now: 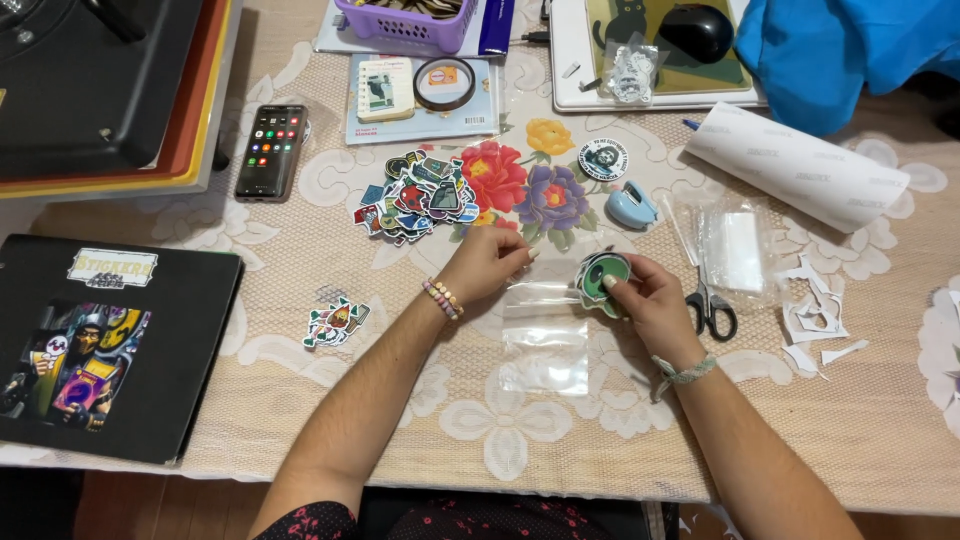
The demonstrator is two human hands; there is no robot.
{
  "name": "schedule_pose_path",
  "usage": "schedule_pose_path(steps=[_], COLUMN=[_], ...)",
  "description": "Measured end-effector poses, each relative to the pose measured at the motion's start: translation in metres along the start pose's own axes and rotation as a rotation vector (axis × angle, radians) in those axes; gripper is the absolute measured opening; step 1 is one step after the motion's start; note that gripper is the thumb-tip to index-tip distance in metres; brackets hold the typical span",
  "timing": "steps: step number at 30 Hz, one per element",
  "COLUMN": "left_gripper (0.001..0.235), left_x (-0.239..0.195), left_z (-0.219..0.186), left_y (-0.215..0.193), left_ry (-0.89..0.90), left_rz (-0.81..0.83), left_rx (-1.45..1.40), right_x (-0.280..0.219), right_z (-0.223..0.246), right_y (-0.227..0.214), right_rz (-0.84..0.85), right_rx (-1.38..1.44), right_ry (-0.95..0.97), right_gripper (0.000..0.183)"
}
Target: Sorting various stickers from a pile into groups and placing some into small plastic bags.
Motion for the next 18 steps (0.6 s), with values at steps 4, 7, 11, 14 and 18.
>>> schedule_pose_path(steps=[4, 7, 11, 14, 18], left_gripper=[0.011, 0.013, 0.025, 0.036, 0.064], left_x=[-0.003, -0.006, -0.027, -0.038, -0.037], left_z=[-0.007, 0.000, -0.048, -0.077, -0.046], left_y=[-0.005, 0.005, 0.001, 0.014, 0.048], left_ry=[0.064, 0.033, 0.370, 0.422, 0.052], left_rz=[-0.111, -0.095, -0.286, -0.259, -0.095], left_rx=[0.101, 0.085, 0.071, -0.037, -0.489], right_x=[0.003, 0.001, 0.000, 0.003, 0.007], right_z=[-0.008, -0.010, -0.009, -0.017, -0.030], right_y=[0.003, 0.008, 0.011, 0.009, 0.011], right_rz=[0.045, 0.067, 0.065, 0.061, 0.072], right_rx=[0.086, 0.133, 0.179, 0.186, 0.211], right_ry=[0.014, 0.029, 0.023, 0.020, 0.040], right_gripper=[0.039, 0.039, 0.034, 0.029, 0.024])
Point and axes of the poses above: each hand's wrist, its own x-axis towards the middle knuckle, its own y-axis out of the palm, z = x × y, the point moved 8 cm from there along x, towards the middle knuckle, and after that the axes turned 4 degrees about y, right-handed, at the moved point
